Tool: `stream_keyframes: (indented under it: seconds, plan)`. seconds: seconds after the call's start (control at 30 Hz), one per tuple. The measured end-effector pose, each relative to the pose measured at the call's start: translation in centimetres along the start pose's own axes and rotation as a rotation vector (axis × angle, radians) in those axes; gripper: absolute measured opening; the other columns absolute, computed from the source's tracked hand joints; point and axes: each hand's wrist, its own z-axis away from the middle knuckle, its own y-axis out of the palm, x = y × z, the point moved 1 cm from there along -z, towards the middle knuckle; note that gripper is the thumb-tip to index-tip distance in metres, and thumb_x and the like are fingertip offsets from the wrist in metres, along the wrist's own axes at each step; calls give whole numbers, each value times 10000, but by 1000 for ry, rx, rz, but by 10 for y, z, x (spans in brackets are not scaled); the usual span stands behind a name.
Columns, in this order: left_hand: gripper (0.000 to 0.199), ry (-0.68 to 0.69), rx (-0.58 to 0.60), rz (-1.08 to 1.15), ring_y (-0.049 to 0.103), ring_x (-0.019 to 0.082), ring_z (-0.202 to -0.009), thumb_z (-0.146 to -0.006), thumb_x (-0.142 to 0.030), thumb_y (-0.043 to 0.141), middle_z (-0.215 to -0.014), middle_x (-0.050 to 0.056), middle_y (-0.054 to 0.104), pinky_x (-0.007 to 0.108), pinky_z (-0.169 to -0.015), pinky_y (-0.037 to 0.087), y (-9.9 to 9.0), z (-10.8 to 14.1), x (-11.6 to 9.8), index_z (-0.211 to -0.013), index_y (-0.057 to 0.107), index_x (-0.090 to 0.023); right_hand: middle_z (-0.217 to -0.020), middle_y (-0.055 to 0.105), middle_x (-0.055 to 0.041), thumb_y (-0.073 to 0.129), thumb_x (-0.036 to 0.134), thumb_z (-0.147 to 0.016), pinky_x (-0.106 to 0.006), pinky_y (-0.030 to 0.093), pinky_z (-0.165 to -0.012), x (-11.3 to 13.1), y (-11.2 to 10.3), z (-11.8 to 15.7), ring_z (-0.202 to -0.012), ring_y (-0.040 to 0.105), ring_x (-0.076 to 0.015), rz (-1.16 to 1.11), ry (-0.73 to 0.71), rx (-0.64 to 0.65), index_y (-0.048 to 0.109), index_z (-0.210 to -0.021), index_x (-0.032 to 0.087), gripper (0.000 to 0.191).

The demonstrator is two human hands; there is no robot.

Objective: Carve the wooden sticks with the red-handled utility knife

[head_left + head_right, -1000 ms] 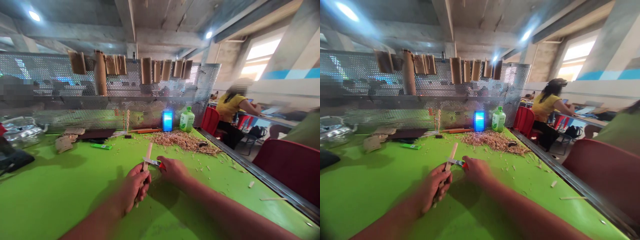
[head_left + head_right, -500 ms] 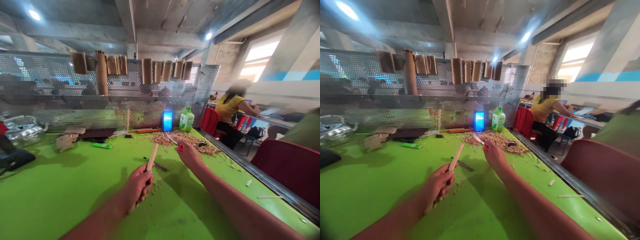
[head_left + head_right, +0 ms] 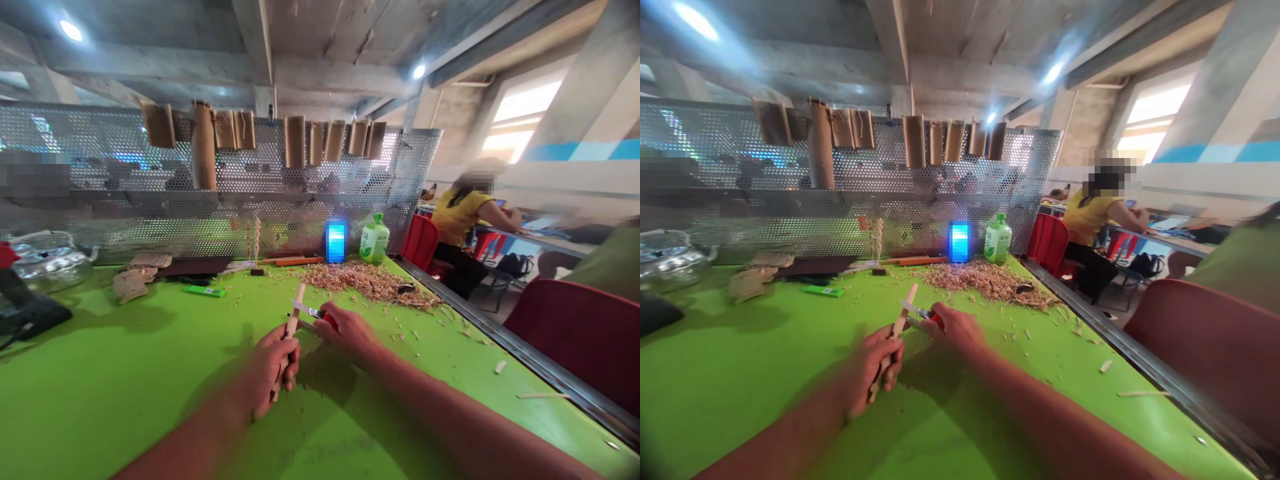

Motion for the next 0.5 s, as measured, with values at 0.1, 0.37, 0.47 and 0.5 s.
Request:
stream_keyframes:
  seconds: [0.1,0.37,0.47,0.5]
  plan:
    - [222,1,30,5,390,65,-422,-854,-405,543,-556,-63,465,198,-431,319,3,4,-2,-902,503,-192,-719,616,-10,454,493,-925,-237,247,-525,-1,1,-1,-597,488,-128,-15,-8,6,638,-955,209,339]
    - [283,39,67,2,302,45,-387,-883,-413,501,-620,-87,395,186,-366,287,7,8,-7,-1078,479,-209,-690,598,0,471,492,-924,-245,219,-515,-10,-2,-4,-562,462,-113,24,-35,-101,624,-868,200,335]
    - [331,21,73,4,276,41,-381,-871,-395,515,-633,-91,397,178,-350,273,8,9,-7,-1139,451,-210,-660,577,1,457,504,-928,-244,222,-512,-18,-8,-8,-545,454,-115,36,19,-151,605,-826,196,357]
    - [352,16,76,8,278,40,-384,-869,-389,520,-637,-91,400,177,-353,279,8,9,-7,-1161,442,-209,-656,571,1,450,509,-931,-242,227,-513,-21,-10,-9,-545,454,-116,35,35,-170,599,-821,196,363]
